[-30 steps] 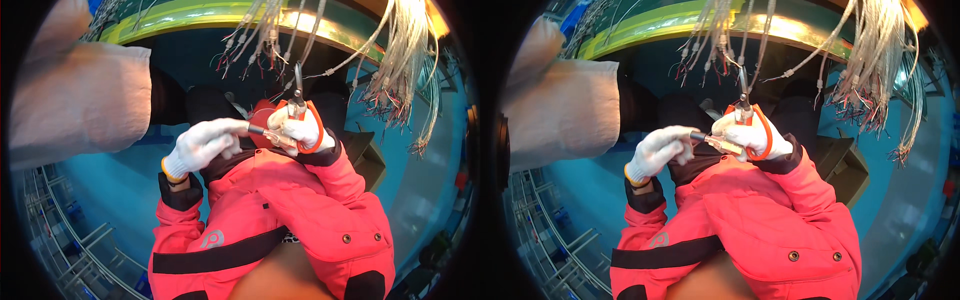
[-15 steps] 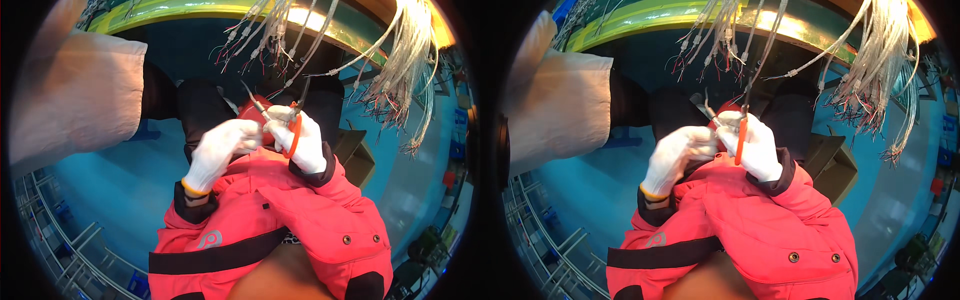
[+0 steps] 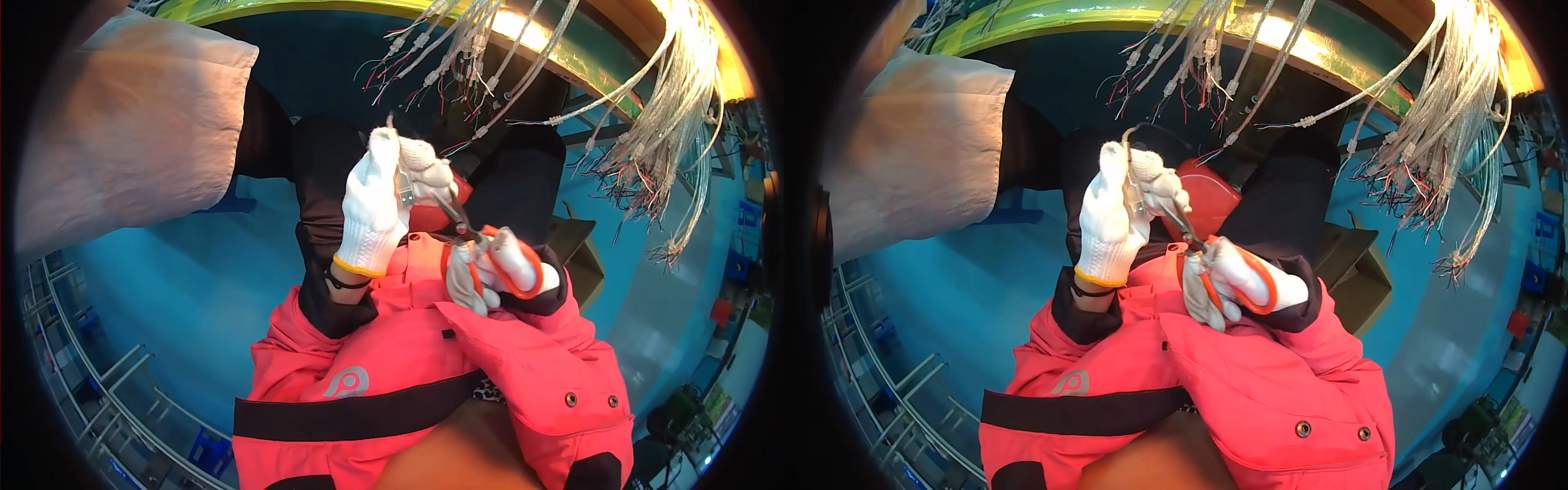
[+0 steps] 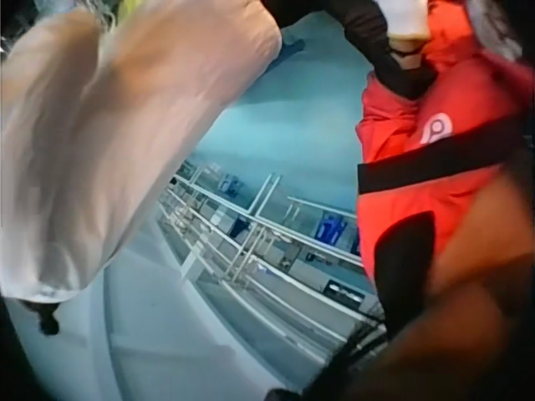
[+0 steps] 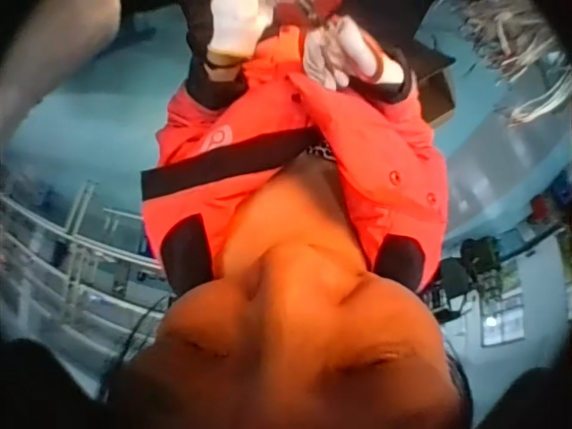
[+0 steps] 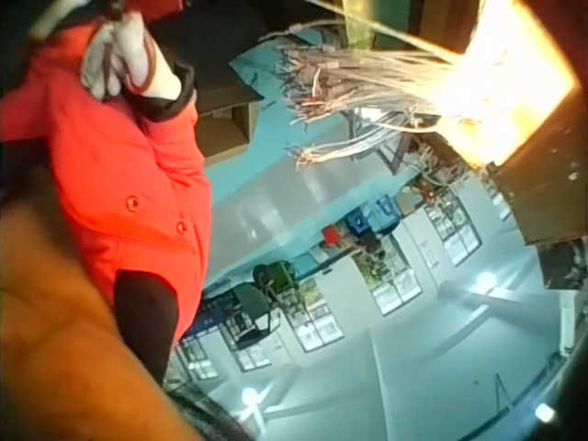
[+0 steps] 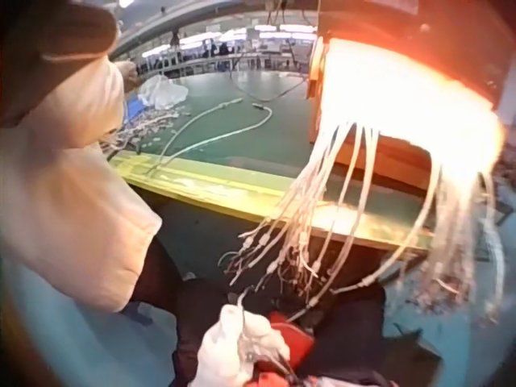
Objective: Processing electrical wire harnesses using a heating device and hand tools at a manual assembly station.
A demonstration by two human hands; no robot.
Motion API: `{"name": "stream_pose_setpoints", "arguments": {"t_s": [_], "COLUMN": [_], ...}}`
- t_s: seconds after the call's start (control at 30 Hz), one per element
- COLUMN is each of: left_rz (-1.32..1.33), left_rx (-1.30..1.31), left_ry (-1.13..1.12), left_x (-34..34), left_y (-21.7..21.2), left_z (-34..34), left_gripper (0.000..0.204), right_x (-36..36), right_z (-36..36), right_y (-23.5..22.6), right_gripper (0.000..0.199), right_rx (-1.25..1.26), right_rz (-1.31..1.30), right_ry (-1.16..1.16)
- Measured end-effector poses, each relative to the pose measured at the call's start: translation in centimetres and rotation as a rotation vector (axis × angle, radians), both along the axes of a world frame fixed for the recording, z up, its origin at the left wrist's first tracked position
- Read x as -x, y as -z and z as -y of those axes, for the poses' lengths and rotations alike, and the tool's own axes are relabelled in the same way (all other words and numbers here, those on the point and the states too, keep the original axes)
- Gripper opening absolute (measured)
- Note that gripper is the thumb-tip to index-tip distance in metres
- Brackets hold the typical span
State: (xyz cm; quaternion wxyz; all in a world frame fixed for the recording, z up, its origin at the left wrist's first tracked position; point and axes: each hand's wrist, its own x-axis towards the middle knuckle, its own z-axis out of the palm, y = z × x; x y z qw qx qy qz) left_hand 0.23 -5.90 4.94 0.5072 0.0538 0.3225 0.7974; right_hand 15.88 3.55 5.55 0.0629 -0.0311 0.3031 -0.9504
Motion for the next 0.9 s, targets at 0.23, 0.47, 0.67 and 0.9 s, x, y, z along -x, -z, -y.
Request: {"name": "stream_pose_setpoints", "arguments": {"t_s": [0.23,0.47,0.67,0.9], "left_rz": [0.016,0.070,-0.168,-0.285], "left_rx": [0.056,-0.054,0.235,0.226], "left_ry": [-0.075,-0.020,-0.022,-0.128], "left_x": [-0.9,-1.3,-2.3,-4.5], "left_y": [-0.6,0.0,-0.4,0.7], "left_z": [-1.2,-1.8,-1.6,-2.1], "left_gripper": [0.042,0.043,0.044,0.041], "right_x": [-0.2,-0.4,-0.9,-1.3], "right_z": [0.5,0.4,0.2,0.5], "right_y": [1.4,2.4,2.0,1.7], "right_gripper": [0.056,0.050,0.050,0.050], "right_rx": [-0.004,0.091,-0.121,-0.258], "right_rz": [0.093,0.049,0.135,0.221], "right_ry": [-0.014,-0.022,0.037,0.102]}}
